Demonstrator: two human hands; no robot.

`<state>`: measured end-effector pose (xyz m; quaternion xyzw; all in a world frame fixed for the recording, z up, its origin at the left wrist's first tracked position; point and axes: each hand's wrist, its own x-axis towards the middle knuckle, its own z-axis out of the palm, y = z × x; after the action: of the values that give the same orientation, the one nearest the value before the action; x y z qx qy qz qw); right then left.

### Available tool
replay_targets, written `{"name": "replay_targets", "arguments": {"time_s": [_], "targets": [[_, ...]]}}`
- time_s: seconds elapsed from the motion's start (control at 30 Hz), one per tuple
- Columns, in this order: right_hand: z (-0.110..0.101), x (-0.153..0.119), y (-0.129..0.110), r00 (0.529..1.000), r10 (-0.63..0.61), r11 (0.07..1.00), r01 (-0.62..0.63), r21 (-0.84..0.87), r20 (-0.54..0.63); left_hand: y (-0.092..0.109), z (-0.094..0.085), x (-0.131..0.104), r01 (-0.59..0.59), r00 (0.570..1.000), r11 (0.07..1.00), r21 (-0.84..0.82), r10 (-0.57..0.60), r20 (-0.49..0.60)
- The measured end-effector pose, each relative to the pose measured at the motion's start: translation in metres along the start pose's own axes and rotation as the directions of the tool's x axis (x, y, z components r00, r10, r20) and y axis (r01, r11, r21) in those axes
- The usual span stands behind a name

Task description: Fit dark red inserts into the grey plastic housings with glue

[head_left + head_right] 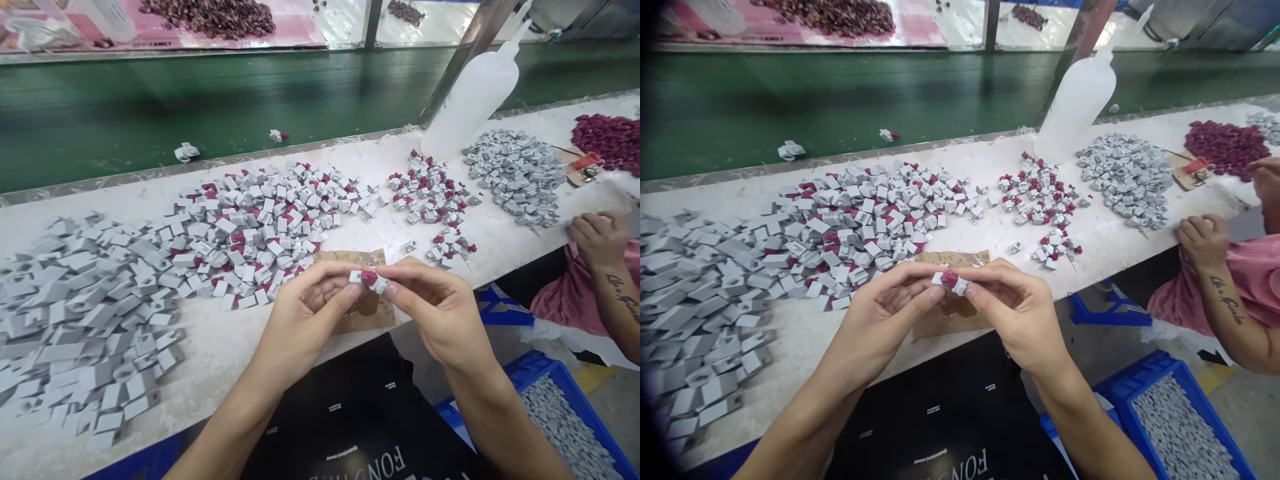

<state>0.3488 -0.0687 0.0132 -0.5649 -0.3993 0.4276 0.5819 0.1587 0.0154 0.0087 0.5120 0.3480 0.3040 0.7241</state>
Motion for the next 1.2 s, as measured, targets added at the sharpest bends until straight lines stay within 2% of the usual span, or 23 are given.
{"name": "replay_targets", "arguments": {"time_s": [0.1,0.2,0.27,0.33,0.4,0.47,0.53,0.6,0.67,0.77,0.83,0.9,1.0,1.1,1.2], "targets": [[0.002,0.0,-0.004,0.999,-0.049,0.993,0.05,-0.11,0.008,0.0,0.001,-0.002,-0.026,0.999,0.998,0.055,0.028,-0.021],[0.006,0.002,-0.011,0.996,-0.085,0.988,0.089,-0.126,0.042,0.005,-0.002,-0.005,-0.072,0.996,0.99,0.117,0.077,-0.038],[0.008,0.01,-0.019,0.993,-0.054,0.993,0.064,-0.099,0.104,0.012,-0.008,-0.006,-0.094,0.994,0.984,0.151,0.102,-0.043],[0.012,0.03,-0.028,0.972,-0.028,0.992,0.056,-0.116,0.232,0.023,-0.019,-0.006,-0.11,0.99,0.97,0.218,0.126,-0.06],[0.023,0.067,-0.037,0.925,-0.022,0.974,0.105,-0.199,0.378,0.036,-0.035,-0.003,-0.117,0.979,0.934,0.339,0.166,-0.12],[0.044,0.122,-0.044,0.89,-0.048,0.921,0.215,-0.325,0.453,0.051,-0.054,0.002,-0.113,0.948,0.872,0.476,0.238,-0.211],[0.078,0.187,-0.046,0.897,-0.097,0.807,0.325,-0.493,0.432,0.067,-0.073,0.012,-0.083,0.902,0.803,0.59,0.312,-0.299],[0.12,0.248,-0.039,0.919,-0.081,0.642,0.344,-0.686,0.385,0.082,-0.091,0.026,-0.043,0.852,0.745,0.666,0.375,-0.365],[0.16,0.295,-0.028,0.921,-0.059,0.596,0.342,-0.726,0.385,0.096,-0.105,0.046,0.007,0.809,0.697,0.717,0.418,-0.414],[0.202,0.333,-0.012,0.907,-0.015,0.586,0.349,-0.731,0.421,0.112,-0.124,0.082,0.122,0.786,0.633,0.764,0.409,-0.464],[0.208,0.342,-0.007,0.905,-0.001,0.582,0.346,-0.736,0.424,0.118,-0.136,0.112,0.19,0.793,0.597,0.779,0.374,-0.48],[0.197,0.344,-0.01,0.917,-0.011,0.586,0.328,-0.741,0.398,0.121,-0.145,0.145,0.232,0.806,0.575,0.785,0.337,-0.486],[0.151,0.329,-0.026,0.943,-0.045,0.608,0.288,-0.74,0.33,0.117,-0.149,0.199,0.276,0.845,0.551,0.787,0.251,-0.472],[0.087,0.289,-0.044,0.964,-0.059,0.628,0.238,-0.741,0.26,0.108,-0.139,0.244,0.289,0.905,0.527,0.799,0.122,-0.408],[0.026,0.23,-0.051,0.978,-0.062,0.635,0.193,-0.748,0.2,0.099,-0.125,0.271,0.29,0.936,0.484,0.826,0.035,-0.349]]}}
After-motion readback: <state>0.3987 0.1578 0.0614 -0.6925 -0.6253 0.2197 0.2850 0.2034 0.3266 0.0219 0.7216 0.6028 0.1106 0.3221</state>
